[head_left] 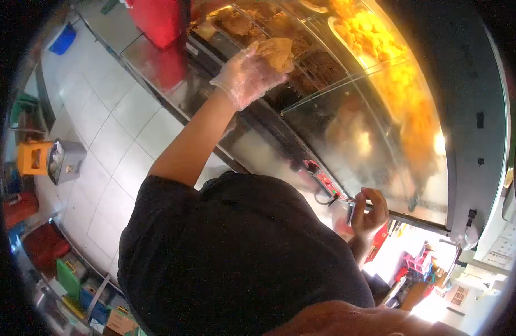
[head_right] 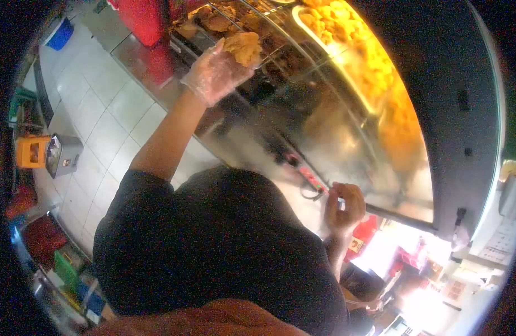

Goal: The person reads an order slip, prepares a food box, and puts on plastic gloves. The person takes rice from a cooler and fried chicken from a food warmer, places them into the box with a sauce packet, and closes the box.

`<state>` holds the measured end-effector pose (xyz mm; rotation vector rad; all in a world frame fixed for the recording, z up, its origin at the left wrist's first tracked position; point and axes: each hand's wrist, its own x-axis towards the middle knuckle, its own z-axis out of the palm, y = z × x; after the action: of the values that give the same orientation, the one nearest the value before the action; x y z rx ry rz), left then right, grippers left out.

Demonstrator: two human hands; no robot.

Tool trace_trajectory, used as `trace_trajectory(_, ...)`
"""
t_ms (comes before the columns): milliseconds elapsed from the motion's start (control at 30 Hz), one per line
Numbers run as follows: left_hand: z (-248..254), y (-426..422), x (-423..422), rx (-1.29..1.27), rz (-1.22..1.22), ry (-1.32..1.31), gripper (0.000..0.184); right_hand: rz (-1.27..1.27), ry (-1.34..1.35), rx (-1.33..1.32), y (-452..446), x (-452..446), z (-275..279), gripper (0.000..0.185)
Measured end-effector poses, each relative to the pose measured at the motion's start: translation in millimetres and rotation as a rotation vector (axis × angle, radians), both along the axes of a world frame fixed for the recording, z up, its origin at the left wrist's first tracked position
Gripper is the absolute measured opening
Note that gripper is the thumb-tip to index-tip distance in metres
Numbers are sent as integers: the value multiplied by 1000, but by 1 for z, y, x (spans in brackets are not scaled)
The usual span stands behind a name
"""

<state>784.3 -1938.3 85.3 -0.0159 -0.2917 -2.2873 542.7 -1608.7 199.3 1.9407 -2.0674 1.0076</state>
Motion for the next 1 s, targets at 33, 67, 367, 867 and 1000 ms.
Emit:
trace_trajectory(33,-1,4,4,12,26,-40,55,31,12,3,-2,-1,1,10)
trace_trajectory(67,0,5,4,19,41,-81,56,51,23,0,-4,-2,0,10)
trace_trajectory(367,-13,13,20,-40,-23,-204,54,121,239,-166,-20,-3,24,15)
trace_trajectory(867,-30,58,38,-83,224,-509,46,222,1168,1002,-249,110,23,17)
trace_trajectory(1000,-57,79,73,-86,294,-540,51,342,1301,1076,-270,109,-27,17)
